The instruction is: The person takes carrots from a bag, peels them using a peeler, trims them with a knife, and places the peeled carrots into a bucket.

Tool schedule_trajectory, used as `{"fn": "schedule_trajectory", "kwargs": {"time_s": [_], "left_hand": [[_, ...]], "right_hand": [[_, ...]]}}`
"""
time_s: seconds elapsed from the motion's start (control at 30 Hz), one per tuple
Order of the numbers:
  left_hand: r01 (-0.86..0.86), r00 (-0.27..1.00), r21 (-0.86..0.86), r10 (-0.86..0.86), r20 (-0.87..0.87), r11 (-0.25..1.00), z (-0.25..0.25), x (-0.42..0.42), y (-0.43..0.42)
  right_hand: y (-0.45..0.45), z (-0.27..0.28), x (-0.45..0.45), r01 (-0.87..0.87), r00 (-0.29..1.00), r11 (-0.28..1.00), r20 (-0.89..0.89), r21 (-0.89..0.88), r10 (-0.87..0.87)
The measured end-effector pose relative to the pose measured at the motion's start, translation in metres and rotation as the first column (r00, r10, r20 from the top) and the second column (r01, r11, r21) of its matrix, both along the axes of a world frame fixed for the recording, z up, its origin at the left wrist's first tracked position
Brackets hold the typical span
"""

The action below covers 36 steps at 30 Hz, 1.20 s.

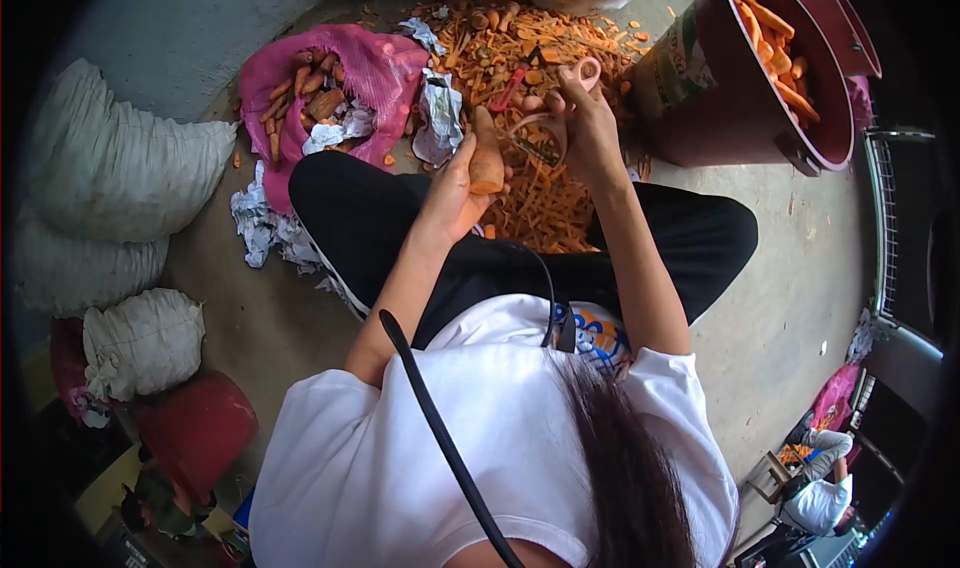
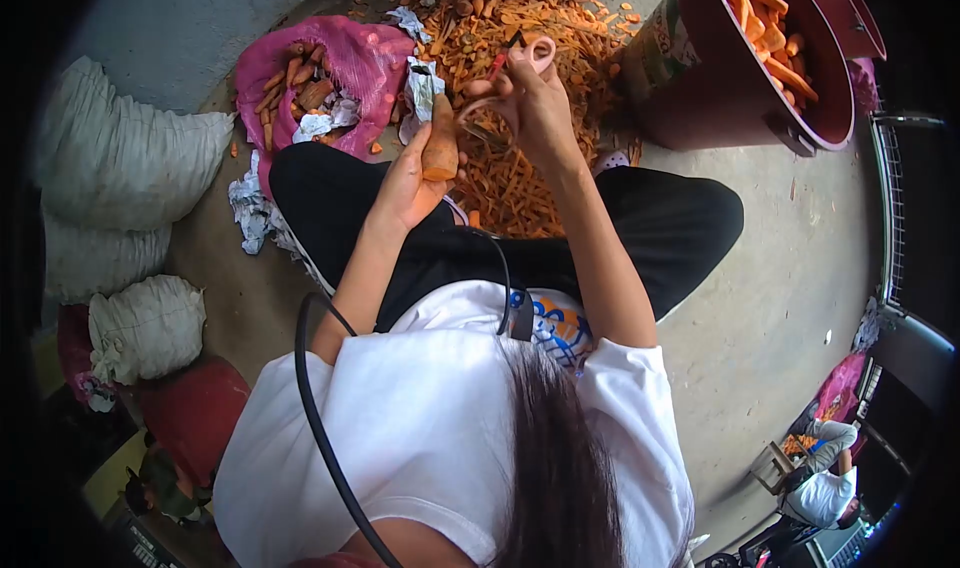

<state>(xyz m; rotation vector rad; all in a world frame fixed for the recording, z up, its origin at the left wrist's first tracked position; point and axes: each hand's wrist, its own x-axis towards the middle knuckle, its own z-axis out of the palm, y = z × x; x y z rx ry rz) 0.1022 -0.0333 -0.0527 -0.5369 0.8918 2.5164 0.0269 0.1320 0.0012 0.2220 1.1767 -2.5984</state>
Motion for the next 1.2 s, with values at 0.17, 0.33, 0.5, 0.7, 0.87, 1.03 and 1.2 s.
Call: {"fn": "schedule_trajectory", "kwargs": {"time_s": [0.17, 0.33, 0.5, 0.7, 0.87, 1.03, 1.2], "left_hand": [[0.027, 0.997, 0.098, -0.019, -0.081, 0.995, 0.034, 0.017, 0.018], [0.014, 0.998, 0.170, -0.003, -0.063, 0.985, 0.034, 0.021, 0.019], [-0.048, 0.999, 0.164, 0.049, -0.005, 0.985, 0.041, 0.026, 0.027], [-0.169, 0.984, -0.010, 0.168, -0.058, 0.986, 0.055, 0.029, 0.038], [-0.155, 0.986, -0.112, 0.146, -0.086, 0.982, 0.055, 0.049, 0.044], [-0.173, 0.980, -0.119, 0.159, -0.117, 0.978, 0.053, 0.046, 0.043], [-0.126, 0.991, -0.125, 0.118, -0.069, 0.984, 0.051, 0.040, 0.029]], "right_hand": [[-0.017, 0.040, 0.041, 0.141, 0.968, 0.988, -0.203, -0.055, -0.150], [-0.023, 0.051, 0.054, 0.134, 0.967, 0.990, -0.214, -0.044, -0.140], [-0.027, 0.046, 0.061, 0.198, 0.954, 0.980, -0.226, -0.023, -0.198], [-0.031, 0.047, 0.058, 0.197, 0.965, 0.978, -0.163, -0.072, -0.207], [-0.021, 0.043, 0.033, 0.137, 0.947, 0.987, -0.303, 0.089, -0.104], [-0.022, 0.034, 0.032, 0.042, 0.978, 0.999, -0.204, -0.015, -0.045], [-0.029, 0.044, 0.054, 0.033, 0.981, 0.999, -0.191, 0.015, -0.029]]}}
